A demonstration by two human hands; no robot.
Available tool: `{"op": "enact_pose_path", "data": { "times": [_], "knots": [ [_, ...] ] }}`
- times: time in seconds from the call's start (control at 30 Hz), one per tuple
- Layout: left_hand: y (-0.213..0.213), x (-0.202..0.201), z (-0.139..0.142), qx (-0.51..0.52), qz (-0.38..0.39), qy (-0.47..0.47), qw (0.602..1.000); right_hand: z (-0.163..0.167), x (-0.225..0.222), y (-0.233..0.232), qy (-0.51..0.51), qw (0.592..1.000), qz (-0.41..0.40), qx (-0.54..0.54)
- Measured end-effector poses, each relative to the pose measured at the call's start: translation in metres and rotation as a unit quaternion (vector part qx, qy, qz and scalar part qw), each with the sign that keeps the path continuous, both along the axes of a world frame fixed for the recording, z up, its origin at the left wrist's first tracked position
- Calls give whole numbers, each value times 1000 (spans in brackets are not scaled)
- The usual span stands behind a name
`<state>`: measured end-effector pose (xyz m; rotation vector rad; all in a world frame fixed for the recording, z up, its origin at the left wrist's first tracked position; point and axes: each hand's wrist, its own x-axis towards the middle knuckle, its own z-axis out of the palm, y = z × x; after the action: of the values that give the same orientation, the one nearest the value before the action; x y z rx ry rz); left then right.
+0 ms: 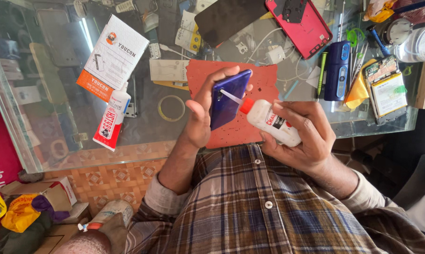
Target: The person disassembles a smartphone on a red mat, removes the battery, and sets it aside. Then the person picks up a blue phone, applies glue to its back, and uses a metal tool to spread the adhesive along the edges.
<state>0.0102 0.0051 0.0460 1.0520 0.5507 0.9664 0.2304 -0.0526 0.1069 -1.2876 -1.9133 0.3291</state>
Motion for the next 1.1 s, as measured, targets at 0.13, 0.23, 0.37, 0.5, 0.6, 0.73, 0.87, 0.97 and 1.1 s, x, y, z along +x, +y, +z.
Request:
{"op": "enact_pose_path", "data": {
  "times": [0.13, 0.23, 0.37, 0.5, 0.6, 0.73, 0.87, 0.97, 1.1],
  "knots": [
    [1, 1, 7, 18, -7, 33, 999, 5, -3, 4, -11, 1000, -12, 2],
    [2, 2, 10, 28, -7, 38, 999, 6, -3, 5, -10, 1000, -7, -2],
    [2, 2, 11, 24, -8, 43, 999, 4, -4, 2, -8, 1000, 3, -8],
    [3, 4, 7, 30, 2, 35, 999, -1, -6, 0, -5, 1000, 15, -18],
    [4, 4, 0, 4, 5, 0, 1000, -8, -8, -2, -8, 999, 34, -36],
    [3, 4, -8, -30, 10, -45, 998, -18, -9, -7, -8, 996, 66, -61],
    [5, 1, -14, -34, 13, -49, 998, -27, -10, -14, -20, 992, 89, -90],
    [6, -1, -17, -42, 20, -51, 998, -33, -10, -16, -17, 987, 119, -111],
    [10, -3, -21, -69, 30, -92, 993, -39, -12, -19, -11, 977, 139, -160]
  ]
}}
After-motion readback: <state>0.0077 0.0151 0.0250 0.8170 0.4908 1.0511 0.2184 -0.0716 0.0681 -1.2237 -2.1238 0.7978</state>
